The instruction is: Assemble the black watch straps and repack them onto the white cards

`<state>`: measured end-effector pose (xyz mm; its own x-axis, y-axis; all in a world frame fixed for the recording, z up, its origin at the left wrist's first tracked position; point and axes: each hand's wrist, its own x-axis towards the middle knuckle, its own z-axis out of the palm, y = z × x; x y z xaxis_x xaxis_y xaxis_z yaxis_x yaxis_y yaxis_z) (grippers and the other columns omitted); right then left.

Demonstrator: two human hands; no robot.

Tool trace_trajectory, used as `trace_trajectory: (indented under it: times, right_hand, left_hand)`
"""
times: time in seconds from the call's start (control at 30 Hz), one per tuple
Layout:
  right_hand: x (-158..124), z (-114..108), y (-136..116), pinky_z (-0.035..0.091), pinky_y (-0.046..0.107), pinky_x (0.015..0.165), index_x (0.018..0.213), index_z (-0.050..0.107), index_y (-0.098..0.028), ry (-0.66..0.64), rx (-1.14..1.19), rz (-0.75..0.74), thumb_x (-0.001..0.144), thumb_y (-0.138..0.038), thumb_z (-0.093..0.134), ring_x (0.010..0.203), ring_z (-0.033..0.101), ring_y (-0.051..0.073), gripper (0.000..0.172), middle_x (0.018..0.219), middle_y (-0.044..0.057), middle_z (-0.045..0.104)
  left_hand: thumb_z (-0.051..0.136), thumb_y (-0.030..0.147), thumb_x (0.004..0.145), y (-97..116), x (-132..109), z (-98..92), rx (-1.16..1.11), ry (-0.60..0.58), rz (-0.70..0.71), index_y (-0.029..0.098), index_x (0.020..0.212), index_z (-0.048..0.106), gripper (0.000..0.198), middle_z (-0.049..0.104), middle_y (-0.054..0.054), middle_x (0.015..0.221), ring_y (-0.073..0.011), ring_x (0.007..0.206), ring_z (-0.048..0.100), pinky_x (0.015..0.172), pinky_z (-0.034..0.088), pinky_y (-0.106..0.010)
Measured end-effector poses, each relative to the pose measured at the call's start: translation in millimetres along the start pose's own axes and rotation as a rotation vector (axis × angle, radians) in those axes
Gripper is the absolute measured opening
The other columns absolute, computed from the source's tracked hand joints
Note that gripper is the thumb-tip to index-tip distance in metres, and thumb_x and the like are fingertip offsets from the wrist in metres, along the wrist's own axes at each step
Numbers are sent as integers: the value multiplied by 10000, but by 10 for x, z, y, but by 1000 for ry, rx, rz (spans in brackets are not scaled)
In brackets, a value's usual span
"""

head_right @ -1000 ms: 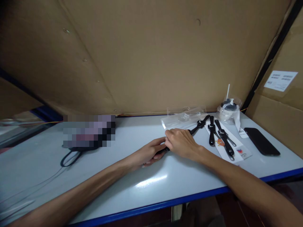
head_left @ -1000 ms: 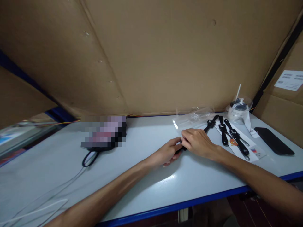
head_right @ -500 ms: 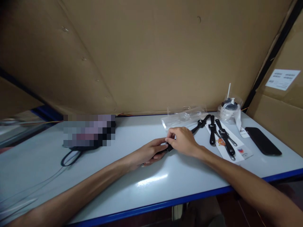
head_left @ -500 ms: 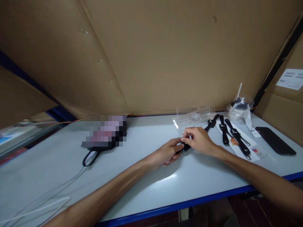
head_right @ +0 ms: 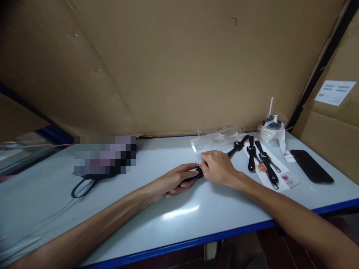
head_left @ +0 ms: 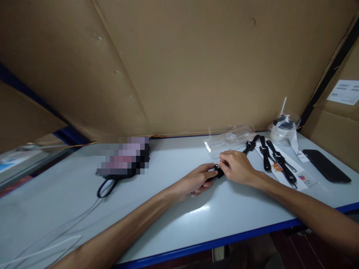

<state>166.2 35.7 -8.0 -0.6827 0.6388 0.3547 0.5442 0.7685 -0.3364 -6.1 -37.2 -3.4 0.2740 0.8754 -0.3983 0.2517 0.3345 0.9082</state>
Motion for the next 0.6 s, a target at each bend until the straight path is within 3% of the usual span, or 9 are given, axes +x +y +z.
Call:
trace_trajectory:
  times: [0.33,0.47,0.6]
  right_hand:
    - [13,2,12,259,274,613,626,583,-179,5,51,6,908,-226,574,614,438,125,286,661,-2,600]
    - [22,-45,38,320,260,648,832,682,-178,33,158,-16,864,-120,573,655,495,124,128,761,3,652]
    - [23,-81,47,360,255,666,976,724,-187,-17,236,-49,783,-63,621,686,525,127,252,843,10,666]
  left_hand:
    - [420,580,970,24,-19,8,2,11,12,216,991,487,370,334,99,569,-53,388,181,332,129,-191]
    - [404,550,987,23,-16,9,10,20,5,215,989,478,343,332,99,564,-53,383,187,335,130,-192]
    - [397,531,993,25,-16,8,-3,21,4,213,1039,491,335,325,101,564,-58,385,180,344,125,-200]
